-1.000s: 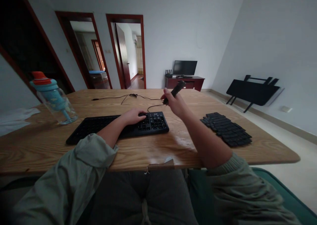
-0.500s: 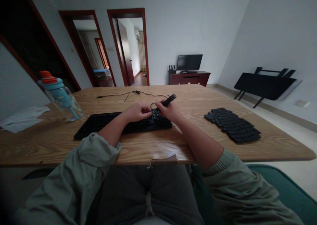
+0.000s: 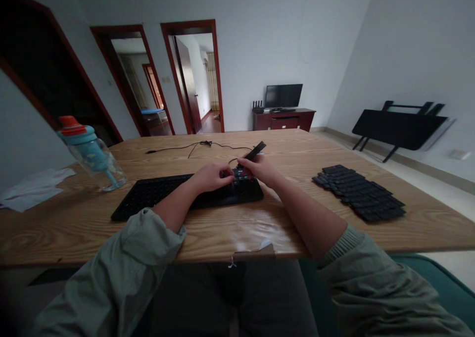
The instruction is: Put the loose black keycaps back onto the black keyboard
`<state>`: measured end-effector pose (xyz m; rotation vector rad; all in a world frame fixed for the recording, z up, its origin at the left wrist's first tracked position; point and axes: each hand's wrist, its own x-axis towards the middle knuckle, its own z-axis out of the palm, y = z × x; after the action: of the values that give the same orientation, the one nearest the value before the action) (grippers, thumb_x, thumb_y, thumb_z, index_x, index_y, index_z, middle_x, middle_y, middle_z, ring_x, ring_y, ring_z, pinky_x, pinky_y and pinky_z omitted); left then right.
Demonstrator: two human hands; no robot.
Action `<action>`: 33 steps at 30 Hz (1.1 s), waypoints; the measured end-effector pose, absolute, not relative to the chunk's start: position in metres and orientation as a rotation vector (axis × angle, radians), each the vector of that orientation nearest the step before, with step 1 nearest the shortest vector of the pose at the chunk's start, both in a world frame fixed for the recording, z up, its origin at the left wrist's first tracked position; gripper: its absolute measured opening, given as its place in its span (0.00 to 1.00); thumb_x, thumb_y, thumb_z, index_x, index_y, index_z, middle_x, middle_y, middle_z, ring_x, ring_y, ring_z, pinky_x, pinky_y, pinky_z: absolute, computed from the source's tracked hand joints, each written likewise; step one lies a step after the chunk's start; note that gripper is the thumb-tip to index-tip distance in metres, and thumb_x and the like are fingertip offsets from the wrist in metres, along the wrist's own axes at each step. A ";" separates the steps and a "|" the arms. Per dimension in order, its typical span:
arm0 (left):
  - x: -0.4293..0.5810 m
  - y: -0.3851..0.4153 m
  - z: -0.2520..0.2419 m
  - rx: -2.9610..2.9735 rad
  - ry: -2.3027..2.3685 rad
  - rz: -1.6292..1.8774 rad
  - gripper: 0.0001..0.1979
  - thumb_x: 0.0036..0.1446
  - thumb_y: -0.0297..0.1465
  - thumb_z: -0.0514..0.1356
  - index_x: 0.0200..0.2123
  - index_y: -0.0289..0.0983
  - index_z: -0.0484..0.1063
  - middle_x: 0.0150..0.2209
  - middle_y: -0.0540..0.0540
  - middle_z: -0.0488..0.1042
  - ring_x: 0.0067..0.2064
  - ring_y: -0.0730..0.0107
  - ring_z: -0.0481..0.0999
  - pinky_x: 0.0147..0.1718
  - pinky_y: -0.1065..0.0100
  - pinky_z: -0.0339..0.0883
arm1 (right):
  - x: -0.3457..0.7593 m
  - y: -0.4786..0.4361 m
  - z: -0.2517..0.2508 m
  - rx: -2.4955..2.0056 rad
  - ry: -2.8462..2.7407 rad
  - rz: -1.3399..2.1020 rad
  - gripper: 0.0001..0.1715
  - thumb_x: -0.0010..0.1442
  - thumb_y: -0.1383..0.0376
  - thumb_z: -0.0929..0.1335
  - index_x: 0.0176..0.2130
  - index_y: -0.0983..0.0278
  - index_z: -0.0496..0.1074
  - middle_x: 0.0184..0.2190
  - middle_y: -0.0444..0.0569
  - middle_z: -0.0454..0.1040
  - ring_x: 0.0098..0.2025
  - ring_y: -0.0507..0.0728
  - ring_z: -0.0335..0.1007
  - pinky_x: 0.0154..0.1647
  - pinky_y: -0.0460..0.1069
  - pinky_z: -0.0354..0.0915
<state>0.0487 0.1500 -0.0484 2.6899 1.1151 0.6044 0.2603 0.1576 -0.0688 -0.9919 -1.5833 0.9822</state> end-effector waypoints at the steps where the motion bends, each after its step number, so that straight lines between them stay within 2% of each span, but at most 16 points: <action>1: 0.048 0.149 -0.047 2.667 1.121 0.629 0.08 0.60 0.36 0.61 0.39 0.39 0.78 0.36 0.47 0.82 0.36 0.64 0.78 0.34 0.66 0.69 | 0.261 0.157 -0.067 -0.992 -1.590 0.969 0.28 0.49 0.43 0.75 0.32 0.64 0.73 0.22 0.45 0.70 0.22 0.51 0.63 0.21 0.47 0.60; 5: 0.045 0.147 -0.041 2.619 1.114 0.699 0.13 0.57 0.38 0.66 0.42 0.37 0.75 0.35 0.46 0.80 0.33 0.64 0.77 0.32 0.65 0.68 | 0.263 0.155 -0.063 -1.042 -1.740 0.806 0.24 0.53 0.45 0.73 0.29 0.64 0.73 0.22 0.45 0.70 0.24 0.52 0.62 0.22 0.47 0.58; 10: 0.042 0.150 -0.046 2.621 1.040 0.686 0.07 0.57 0.34 0.64 0.37 0.36 0.75 0.33 0.47 0.78 0.34 0.66 0.76 0.32 0.67 0.67 | 0.265 0.148 -0.064 -1.164 -1.891 0.622 0.22 0.56 0.48 0.70 0.25 0.63 0.71 0.21 0.46 0.70 0.24 0.52 0.61 0.23 0.48 0.56; 13: 0.042 0.152 -0.050 2.606 1.000 0.669 0.07 0.57 0.31 0.62 0.40 0.36 0.76 0.33 0.48 0.78 0.32 0.69 0.75 0.32 0.68 0.66 | 0.264 0.143 -0.064 -1.243 -1.851 0.538 0.23 0.55 0.48 0.70 0.23 0.64 0.71 0.21 0.47 0.70 0.23 0.53 0.62 0.23 0.48 0.55; 19: 0.043 0.151 -0.052 2.605 0.965 0.654 0.08 0.56 0.33 0.63 0.34 0.35 0.79 0.29 0.48 0.78 0.30 0.69 0.73 0.31 0.68 0.63 | 0.252 0.131 -0.063 -1.246 -1.868 0.513 0.22 0.56 0.49 0.69 0.24 0.64 0.70 0.20 0.48 0.70 0.23 0.53 0.64 0.23 0.49 0.56; 25: 0.040 0.154 -0.060 2.608 1.008 0.611 0.11 0.54 0.34 0.63 0.38 0.36 0.82 0.29 0.49 0.78 0.30 0.69 0.73 0.31 0.68 0.64 | 0.251 0.132 -0.066 -1.305 -1.816 0.436 0.24 0.55 0.48 0.70 0.22 0.63 0.68 0.19 0.47 0.70 0.23 0.53 0.64 0.23 0.49 0.55; 33: 0.044 0.153 -0.064 2.646 1.015 0.627 0.12 0.55 0.35 0.64 0.39 0.35 0.83 0.30 0.49 0.79 0.30 0.69 0.73 0.31 0.69 0.62 | 0.252 0.132 -0.066 -1.361 -1.744 0.347 0.23 0.57 0.49 0.69 0.23 0.64 0.69 0.21 0.49 0.73 0.25 0.55 0.68 0.26 0.48 0.58</action>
<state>0.0443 0.1530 -0.0642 2.6458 1.0147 0.6267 0.2524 0.1323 -0.0656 -1.3607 -1.7436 0.3474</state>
